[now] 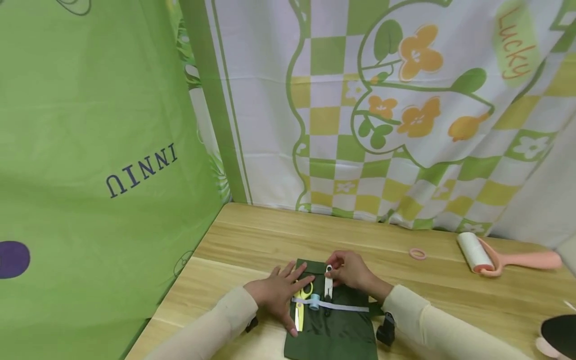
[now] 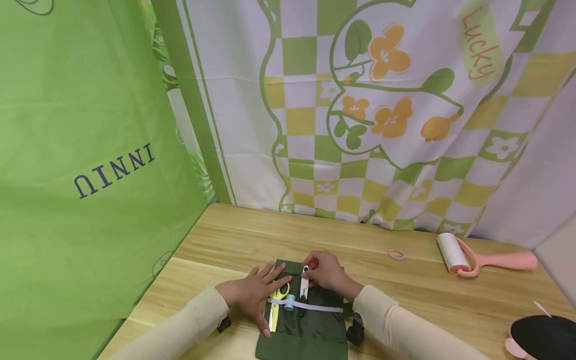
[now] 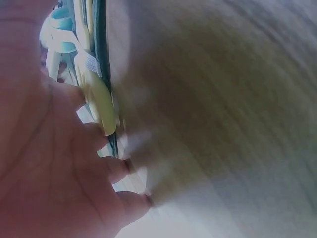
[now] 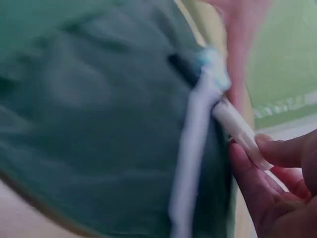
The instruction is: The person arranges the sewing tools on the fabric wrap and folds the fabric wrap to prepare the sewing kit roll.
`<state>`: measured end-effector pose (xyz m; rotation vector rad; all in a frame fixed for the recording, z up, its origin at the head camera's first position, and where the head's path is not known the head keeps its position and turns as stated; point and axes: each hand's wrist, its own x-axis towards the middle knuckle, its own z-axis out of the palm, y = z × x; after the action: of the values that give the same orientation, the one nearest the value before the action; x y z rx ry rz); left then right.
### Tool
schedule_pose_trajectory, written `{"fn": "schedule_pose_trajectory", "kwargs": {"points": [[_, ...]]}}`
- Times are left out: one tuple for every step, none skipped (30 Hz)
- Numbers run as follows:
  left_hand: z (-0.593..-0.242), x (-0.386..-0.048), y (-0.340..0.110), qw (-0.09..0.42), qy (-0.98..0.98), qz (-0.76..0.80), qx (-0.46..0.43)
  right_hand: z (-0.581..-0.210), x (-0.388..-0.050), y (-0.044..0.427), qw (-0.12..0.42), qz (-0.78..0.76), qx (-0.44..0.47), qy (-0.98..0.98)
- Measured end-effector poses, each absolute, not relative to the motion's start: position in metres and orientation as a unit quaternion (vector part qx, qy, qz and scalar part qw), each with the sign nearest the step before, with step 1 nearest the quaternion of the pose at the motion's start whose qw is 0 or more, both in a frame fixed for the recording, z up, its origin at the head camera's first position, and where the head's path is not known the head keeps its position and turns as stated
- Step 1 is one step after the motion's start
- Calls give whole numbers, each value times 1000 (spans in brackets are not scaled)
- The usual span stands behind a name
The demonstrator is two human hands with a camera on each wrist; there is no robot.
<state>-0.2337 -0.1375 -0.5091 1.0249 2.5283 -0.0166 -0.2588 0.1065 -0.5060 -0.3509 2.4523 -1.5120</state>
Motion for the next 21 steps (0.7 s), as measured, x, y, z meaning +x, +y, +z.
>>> {"fn": "schedule_pose_trajectory", "kwargs": {"points": [[-509,-233,-138,206,907,-7,367,-508,-256,107,132,-502,-141,843],[-509,-233,-138,207,907,-8,366,-510,-254,108,141,-487,-160,847],[-509,-233,-138,207,907,-9,366,-511,-252,109,150,-478,-175,847],[-509,-233,-138,207,908,-10,365,-511,-250,109,156,-468,-185,850],[-509,-233,-138,207,908,-11,364,-512,-249,110,161,-461,-192,851],[-509,-234,-138,206,908,-11,364,-512,-249,110,167,-458,-195,851],[-509,-234,-138,206,909,-10,363,-512,-249,111,171,-456,-195,851],[-509,-234,-138,205,909,-11,364,-511,-250,112,175,-454,-193,852],[-509,-235,-138,203,908,-11,365,-510,-250,112,181,-451,-189,853],[-510,-235,-138,202,908,-12,366,-510,-251,113,187,-447,-187,855],[-510,-235,-137,201,908,-14,367,-509,-251,113,193,-445,-186,854],[-510,-235,-137,200,908,-14,367,-508,-252,114,198,-441,-188,855],[-511,-235,-137,201,908,-15,368,-508,-252,114,201,-435,-192,856],[-511,-235,-137,201,908,-15,368,-507,-252,114,202,-429,-199,858],[-511,-235,-137,201,908,-15,368,-507,-252,114,203,-423,-206,859],[-511,-235,-137,202,907,-14,368,-507,-252,114,204,-418,-214,859],[-511,-235,-137,203,907,-13,368,-506,-251,114,203,-413,-222,859],[-511,-235,-137,204,907,-11,368,-506,-251,114,203,-409,-229,860],[-510,-235,-137,205,907,-10,368,-506,-251,114,204,-405,-234,860],[-510,-235,-137,205,907,-10,367,-505,-251,114,205,-403,-238,859],[-509,-235,-138,205,907,-10,367,-506,-251,114,207,-401,-241,859]]}}
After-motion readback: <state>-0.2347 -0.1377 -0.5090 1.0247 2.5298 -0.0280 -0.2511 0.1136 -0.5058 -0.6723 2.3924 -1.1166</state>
